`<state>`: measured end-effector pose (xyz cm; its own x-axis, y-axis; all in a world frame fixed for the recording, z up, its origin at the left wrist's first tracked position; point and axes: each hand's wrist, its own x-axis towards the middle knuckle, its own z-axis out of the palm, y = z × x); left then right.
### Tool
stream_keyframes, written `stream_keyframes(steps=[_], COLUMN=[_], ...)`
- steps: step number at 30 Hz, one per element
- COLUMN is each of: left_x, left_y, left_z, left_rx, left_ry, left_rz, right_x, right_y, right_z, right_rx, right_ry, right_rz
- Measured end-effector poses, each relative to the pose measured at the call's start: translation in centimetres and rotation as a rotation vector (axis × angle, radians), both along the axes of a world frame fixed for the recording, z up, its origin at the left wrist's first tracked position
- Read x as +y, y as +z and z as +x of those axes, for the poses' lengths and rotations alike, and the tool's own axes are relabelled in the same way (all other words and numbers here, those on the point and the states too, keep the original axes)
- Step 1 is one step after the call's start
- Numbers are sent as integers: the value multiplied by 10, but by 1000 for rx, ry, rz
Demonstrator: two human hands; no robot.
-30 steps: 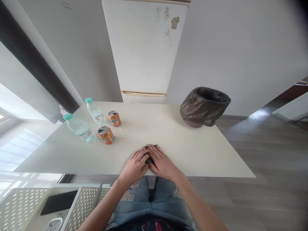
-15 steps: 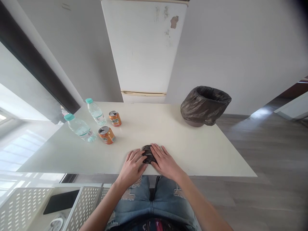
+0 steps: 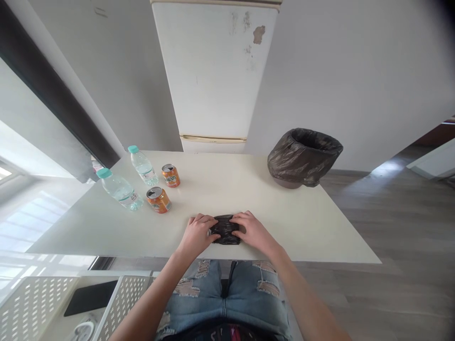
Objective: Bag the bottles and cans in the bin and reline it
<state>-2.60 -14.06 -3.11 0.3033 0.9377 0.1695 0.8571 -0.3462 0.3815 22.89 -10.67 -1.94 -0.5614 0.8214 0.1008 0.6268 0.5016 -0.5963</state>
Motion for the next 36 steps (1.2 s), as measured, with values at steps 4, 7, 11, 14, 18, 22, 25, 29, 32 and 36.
stream_keyframes(steps=[4,7,11,14,18,22,25,29,32,36], left_x=[-2,-3,2,10,17,14,7,-2,-4,-2], left_y=[2,2,3,7,3,-8,-7,-1,-6,-18], left_z=[-4,-4,2,8,13,13,11,11,12,13], left_rx=[0,27,62,27,-85,-31,53,91,97,86], left_ry=[-29,-34,-67,-96,-96,-143,-172,-157,-137,-126], left_rz=[2,4,-4,80,304,213,131,140,159,170], right_x=[-1,-1,0,0,-4,-7,-7,-6,-10,-17], right_y=[2,3,3,0,-9,-22,-24,-7,3,-9], right_z=[0,-2,-7,-9,-9,-5,2,14,11,-14], right_rx=[-52,-116,-164,-191,-183,-247,-251,-172,-90,-47], right_ry=[31,47,71,68,-63,-13,57,126,62,25], right_rz=[27,65,90,223,568,633,533,343,348,385])
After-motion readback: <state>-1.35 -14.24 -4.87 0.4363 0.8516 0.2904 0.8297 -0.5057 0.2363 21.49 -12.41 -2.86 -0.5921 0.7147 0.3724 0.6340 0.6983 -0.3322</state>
